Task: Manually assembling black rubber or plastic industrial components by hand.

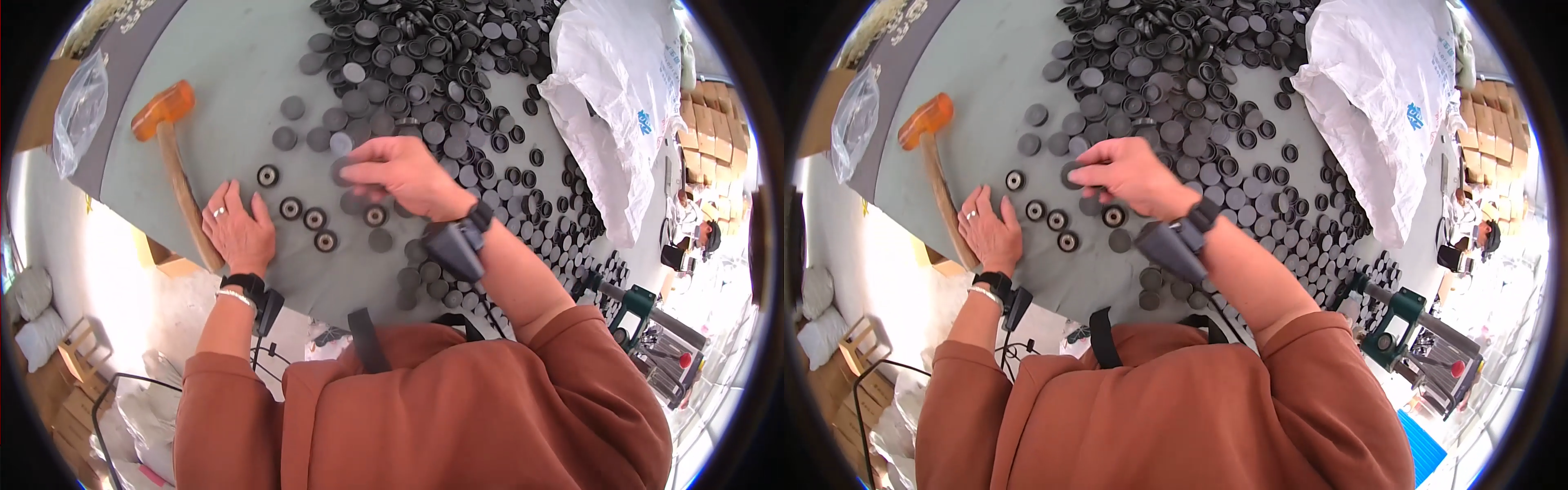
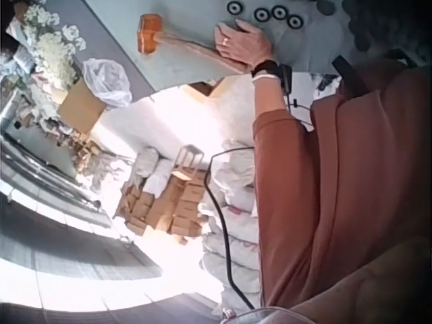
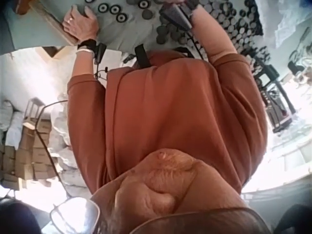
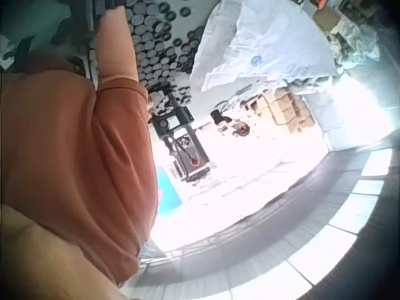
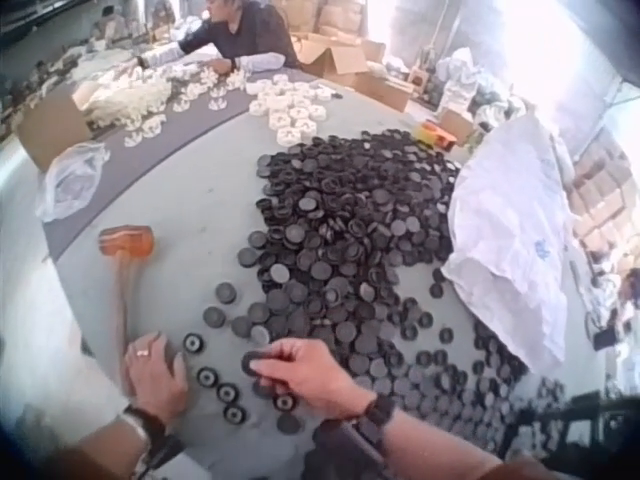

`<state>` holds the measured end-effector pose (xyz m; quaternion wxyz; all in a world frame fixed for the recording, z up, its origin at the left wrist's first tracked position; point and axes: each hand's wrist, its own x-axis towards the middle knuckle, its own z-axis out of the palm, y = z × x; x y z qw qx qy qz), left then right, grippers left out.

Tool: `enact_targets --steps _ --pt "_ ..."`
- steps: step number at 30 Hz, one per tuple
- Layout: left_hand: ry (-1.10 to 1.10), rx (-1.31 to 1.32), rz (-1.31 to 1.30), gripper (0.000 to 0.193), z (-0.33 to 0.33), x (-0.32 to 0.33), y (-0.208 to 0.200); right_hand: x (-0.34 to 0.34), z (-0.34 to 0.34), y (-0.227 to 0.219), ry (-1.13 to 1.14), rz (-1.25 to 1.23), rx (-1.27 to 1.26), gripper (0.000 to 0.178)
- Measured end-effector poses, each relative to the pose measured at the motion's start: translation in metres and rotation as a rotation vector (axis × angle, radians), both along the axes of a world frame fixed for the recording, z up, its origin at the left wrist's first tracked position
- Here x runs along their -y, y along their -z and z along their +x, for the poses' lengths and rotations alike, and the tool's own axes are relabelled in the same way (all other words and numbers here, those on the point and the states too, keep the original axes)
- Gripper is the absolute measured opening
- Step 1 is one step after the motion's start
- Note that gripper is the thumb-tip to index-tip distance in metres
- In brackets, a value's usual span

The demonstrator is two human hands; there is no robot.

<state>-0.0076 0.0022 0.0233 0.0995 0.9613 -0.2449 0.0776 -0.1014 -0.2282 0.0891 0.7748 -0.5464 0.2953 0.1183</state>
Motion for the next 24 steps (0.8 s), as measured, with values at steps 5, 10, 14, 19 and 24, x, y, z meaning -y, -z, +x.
enact_targets --steps 5,10,14,19,24 --pt "-0.011 -0.019 -0.041 0.039 -0.002 -0.001 0.002 -0.048 0.017 0.017 -0.190 -0.343 0.010 0.024" --pt "-0.022 -0.021 -0.054 0.039 -0.001 -0.002 0.005 -0.058 0.043 0.024 -0.506 -0.712 0.076 0.030" --pt "-0.012 -0.027 -0.091 0.040 0.001 -0.004 0.003 -0.064 0.050 0.034 -0.572 -0.791 0.102 0.029" --pt "-0.010 -0.007 -0.098 0.040 0.002 -0.004 0.004 -0.060 0.058 0.033 -0.566 -0.799 0.047 0.029" --pt "-0.001 0.006 -0.098 0.040 0.000 -0.005 0.004 -0.059 0.064 0.025 -0.679 -0.859 -0.032 0.033"
